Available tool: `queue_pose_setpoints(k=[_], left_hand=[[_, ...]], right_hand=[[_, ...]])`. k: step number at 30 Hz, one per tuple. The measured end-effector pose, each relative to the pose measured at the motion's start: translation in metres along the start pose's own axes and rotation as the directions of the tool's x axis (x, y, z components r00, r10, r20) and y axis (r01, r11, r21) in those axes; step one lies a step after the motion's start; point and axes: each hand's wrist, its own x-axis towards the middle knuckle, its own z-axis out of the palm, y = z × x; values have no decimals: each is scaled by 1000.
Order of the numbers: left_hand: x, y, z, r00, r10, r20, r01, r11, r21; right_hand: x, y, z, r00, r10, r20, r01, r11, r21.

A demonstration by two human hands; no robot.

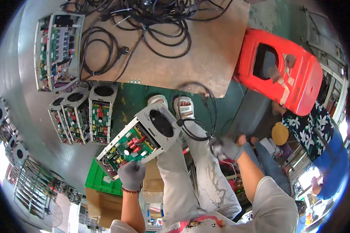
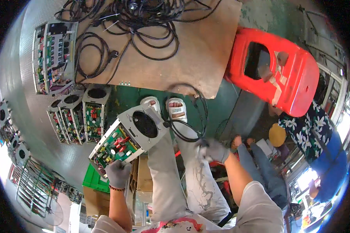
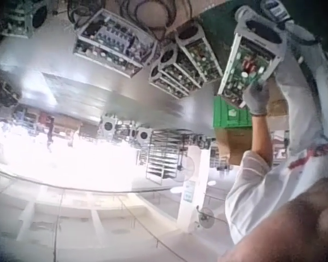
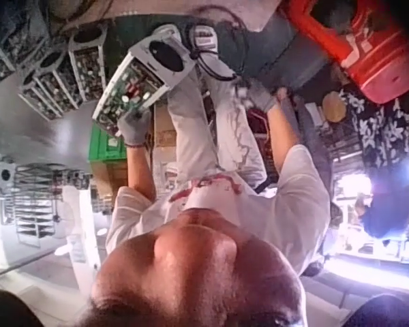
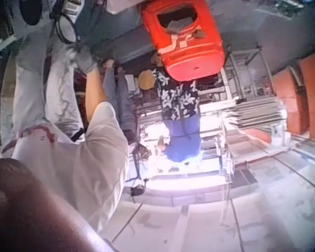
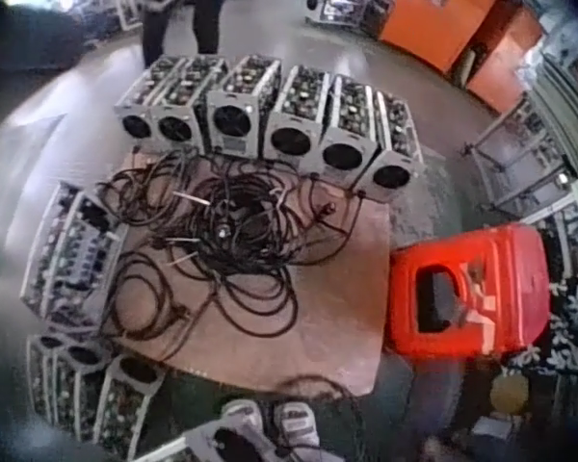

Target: Testing and sorting electronic power inverter units on a warehouse floor using probes.

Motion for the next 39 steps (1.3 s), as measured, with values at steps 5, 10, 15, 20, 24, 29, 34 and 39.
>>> queue_pose_setpoints(k=[5, 10, 15, 20, 24, 29, 34, 39], left_hand=[[-3, 15, -11, 996, -29, 86, 30, 1000, -10], [-14, 45, -46, 991, -58, 117, 65, 996, -56], [-9, 113, -78, 984, 71, 164, -83, 994, 70], [31, 185, -45, 863, 411, 295, -481, 846, 229], [64, 234, 13, 715, 573, 401, -696, 636, 332], [73, 291, 78, 527, 668, 525, -850, 417, 323], [81, 336, 134, 467, 546, 696, -884, 281, 373], [111, 344, 161, 474, 525, 707, -881, 280, 382]], right_hand=[[52, 57, -30, 675, -417, -609, 247, 905, -346], [7, 118, -3, 808, -20, -589, 178, 961, 211], [-123, 133, 42, 277, 4, -961, 352, 930, 106], [-176, 145, 48, 145, -44, -989, 486, 874, 32], [-141, 165, 65, 153, -114, -982, 447, 894, -35], [-82, 193, 88, -90, 183, -979, 493, 863, 116], [-56, 209, 74, -145, 344, -928, 609, 770, 191], [-63, 211, 40, -94, 349, -932, 734, 657, 172]])
